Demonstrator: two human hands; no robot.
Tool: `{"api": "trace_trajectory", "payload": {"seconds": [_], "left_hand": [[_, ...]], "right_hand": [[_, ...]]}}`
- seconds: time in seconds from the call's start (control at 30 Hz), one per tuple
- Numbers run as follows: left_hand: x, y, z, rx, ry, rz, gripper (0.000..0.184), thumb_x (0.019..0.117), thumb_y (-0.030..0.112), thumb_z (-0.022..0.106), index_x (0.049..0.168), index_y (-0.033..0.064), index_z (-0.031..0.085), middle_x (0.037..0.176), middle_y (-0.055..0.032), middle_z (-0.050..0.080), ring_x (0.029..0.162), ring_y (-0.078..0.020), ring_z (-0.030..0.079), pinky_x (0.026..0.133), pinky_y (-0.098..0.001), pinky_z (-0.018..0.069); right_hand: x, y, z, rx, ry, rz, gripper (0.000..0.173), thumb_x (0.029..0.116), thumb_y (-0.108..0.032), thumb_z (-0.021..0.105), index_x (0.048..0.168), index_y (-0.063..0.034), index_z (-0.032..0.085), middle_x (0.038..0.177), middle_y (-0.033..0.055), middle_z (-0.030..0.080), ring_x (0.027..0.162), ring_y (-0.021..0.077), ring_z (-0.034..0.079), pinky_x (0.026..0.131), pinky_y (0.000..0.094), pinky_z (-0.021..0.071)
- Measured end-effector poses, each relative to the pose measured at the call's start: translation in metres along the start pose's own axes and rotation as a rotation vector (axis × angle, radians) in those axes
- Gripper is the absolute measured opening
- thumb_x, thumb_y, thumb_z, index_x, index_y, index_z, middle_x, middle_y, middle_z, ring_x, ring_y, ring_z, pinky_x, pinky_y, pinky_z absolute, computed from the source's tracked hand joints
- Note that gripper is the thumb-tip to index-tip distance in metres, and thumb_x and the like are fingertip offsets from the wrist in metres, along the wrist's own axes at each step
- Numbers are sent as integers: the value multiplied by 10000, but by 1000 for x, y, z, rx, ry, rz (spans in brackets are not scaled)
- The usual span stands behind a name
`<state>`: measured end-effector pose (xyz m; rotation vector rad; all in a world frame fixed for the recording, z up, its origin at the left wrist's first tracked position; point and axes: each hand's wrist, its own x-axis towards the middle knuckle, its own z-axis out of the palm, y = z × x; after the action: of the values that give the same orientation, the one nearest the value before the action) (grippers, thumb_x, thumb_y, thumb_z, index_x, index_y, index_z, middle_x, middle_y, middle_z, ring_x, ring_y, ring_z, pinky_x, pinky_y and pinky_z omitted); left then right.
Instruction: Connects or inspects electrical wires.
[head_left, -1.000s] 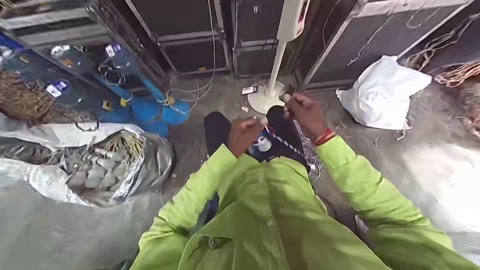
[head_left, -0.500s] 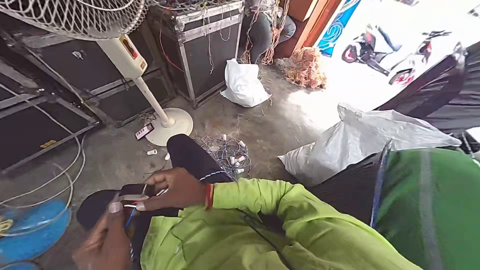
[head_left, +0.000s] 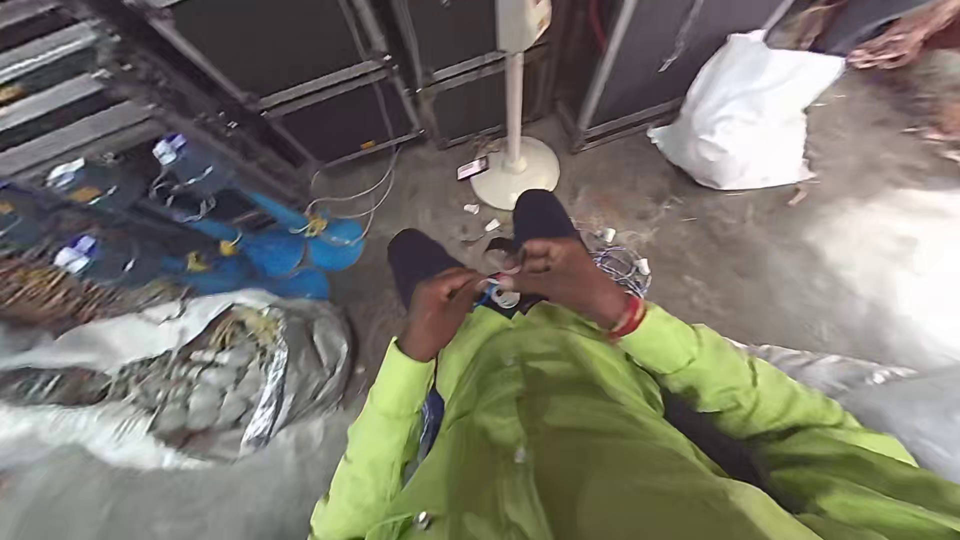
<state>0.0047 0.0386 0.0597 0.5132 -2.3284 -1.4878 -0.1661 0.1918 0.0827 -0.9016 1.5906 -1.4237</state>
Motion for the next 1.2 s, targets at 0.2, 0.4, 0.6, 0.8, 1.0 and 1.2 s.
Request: {"api": "trace_trajectory", "payload": {"seconds": [0.2, 0.4, 0.6, 0.8, 1.0, 1.2], "left_hand": [[-17, 10, -4, -588, 79, -314, 125, 957, 35, 652, 965, 37, 776, 826, -22, 729, 699, -63, 644, 663, -232, 561], [-25, 1, -18, -796, -43, -349, 113, 951, 92, 678, 951, 90, 790, 830, -3, 731, 692, -26, 652, 646, -177, 560], [-32, -2, -21, -819, -54, -363, 112, 964, 169, 690, 975, 126, 792, 873, 5, 733, 701, -18, 651, 645, -161, 552], [-38, -4, -31, -756, 37, -420, 102, 925, 113, 696, 931, 83, 793, 849, -45, 748, 732, -89, 693, 709, -249, 594], [-44, 11, -49, -326, -218, -195, 570, 914, 115, 686, 1454, 13, 535, 1537, -113, 503, 1355, -251, 545, 1095, -426, 496], [-26, 31, -17, -105, -206, 43, 276, 1055, 162, 534, 1154, -6, 730, 1081, -70, 739, 941, -101, 686, 813, -278, 582]], "right_hand": [[3, 15, -22, 132, 93, -74, 144, 1061, -177, 535, 1161, -92, 594, 1114, 19, 728, 1023, 144, 718, 934, 334, 592], [-6, 27, -48, 75, 46, -67, 164, 924, -67, 713, 1073, -61, 643, 900, 13, 762, 837, 84, 733, 764, 244, 612], [-21, 44, -42, 107, -104, -28, 409, 795, -11, 811, 1149, -45, 607, 1034, 37, 766, 923, 120, 746, 787, 262, 633], [-23, 40, -33, -3, 3, -85, 271, 807, -12, 826, 1009, -63, 653, 832, -20, 745, 732, 40, 714, 674, 203, 608], [-26, 14, -32, -4, -59, -245, 256, 813, -23, 810, 1029, -53, 674, 826, -40, 740, 717, 33, 712, 662, 188, 615], [-28, 6, -25, 11, -71, -278, 272, 811, -25, 812, 1043, -57, 675, 842, -40, 741, 729, 31, 712, 650, 178, 611]]}}
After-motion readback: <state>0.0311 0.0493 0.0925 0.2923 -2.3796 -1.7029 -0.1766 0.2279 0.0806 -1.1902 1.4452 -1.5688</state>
